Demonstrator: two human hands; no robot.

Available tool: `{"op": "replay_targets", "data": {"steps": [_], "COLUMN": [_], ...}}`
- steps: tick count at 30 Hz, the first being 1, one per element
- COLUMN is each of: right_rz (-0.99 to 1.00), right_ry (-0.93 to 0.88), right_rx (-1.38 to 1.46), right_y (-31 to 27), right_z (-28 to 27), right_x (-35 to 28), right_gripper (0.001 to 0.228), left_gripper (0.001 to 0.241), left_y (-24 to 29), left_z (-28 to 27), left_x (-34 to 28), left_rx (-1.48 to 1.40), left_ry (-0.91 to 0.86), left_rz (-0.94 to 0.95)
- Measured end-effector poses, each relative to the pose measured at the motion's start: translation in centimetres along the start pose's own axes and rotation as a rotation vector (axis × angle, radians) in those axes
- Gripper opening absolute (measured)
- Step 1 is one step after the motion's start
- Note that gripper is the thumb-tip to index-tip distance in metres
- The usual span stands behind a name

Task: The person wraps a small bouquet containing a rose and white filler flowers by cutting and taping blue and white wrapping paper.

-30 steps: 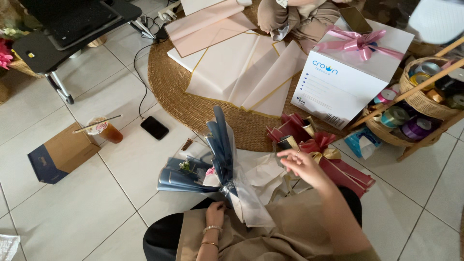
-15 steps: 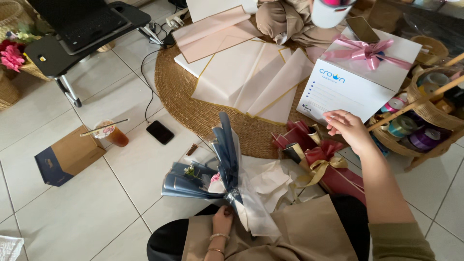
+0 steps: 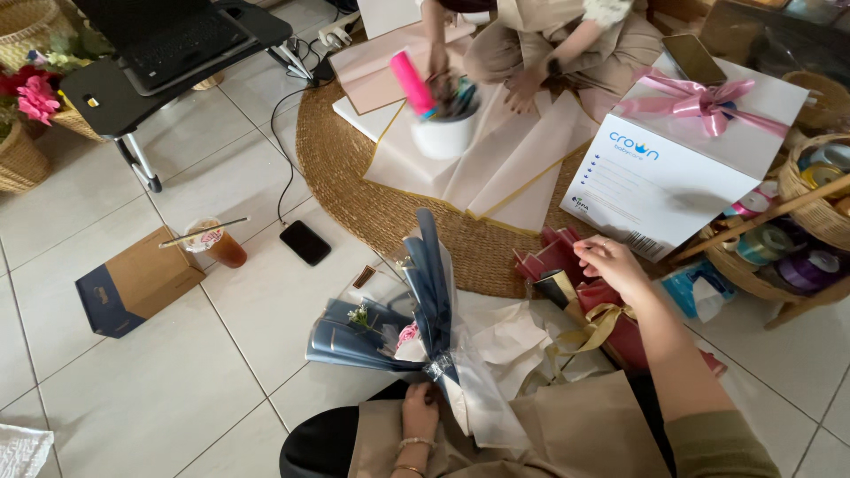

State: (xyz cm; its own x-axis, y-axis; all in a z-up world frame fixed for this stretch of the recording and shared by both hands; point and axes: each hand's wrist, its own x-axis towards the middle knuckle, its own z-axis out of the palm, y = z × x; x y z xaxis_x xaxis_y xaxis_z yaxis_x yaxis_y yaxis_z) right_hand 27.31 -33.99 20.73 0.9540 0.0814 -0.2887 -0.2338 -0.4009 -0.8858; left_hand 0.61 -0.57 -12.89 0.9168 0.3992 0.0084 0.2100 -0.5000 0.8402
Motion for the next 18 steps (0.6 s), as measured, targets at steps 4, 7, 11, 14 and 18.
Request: {"op": "replay_targets", "data": {"steps": [4, 7, 11, 14, 18], "right_rz": [0.034, 0.039, 0.096, 0.099, -0.004], "right_ry": [-0.058, -0.098, -0.137, -0.167, -0.207], "right_rx": [-0.07, -0.06, -0.051, -0.094, -0.312], "right_y": [0.4, 1.2, 0.9, 0.9, 4.0], "right_z": [2.0, 3.6, 5.9, 7.1, 6.1], "right_x": [0.6, 1.5, 1.8, 1.3, -0.9], "right_gripper": [0.03, 0.028, 0.027, 0.03, 0.038], "left_gripper": [0.031, 0.037, 0.013, 0.003, 0.02], "left_y": [-1.2, -0.5, 1.4, 0.6, 2.7], "left_z": [1.1, 1.0, 0.1, 0.7, -1.4], "left_x": [0.0, -0.3, -0.4, -0.6, -1.5], "left_rx": [0.106, 0.062, 0.016, 0.144, 0.024], "left_ry": [-0.074, -0.125, -0.172, -0.068, 0.021], "left_rz": [-0.012, -0.187, -0.296, 0.036, 0.04]}}
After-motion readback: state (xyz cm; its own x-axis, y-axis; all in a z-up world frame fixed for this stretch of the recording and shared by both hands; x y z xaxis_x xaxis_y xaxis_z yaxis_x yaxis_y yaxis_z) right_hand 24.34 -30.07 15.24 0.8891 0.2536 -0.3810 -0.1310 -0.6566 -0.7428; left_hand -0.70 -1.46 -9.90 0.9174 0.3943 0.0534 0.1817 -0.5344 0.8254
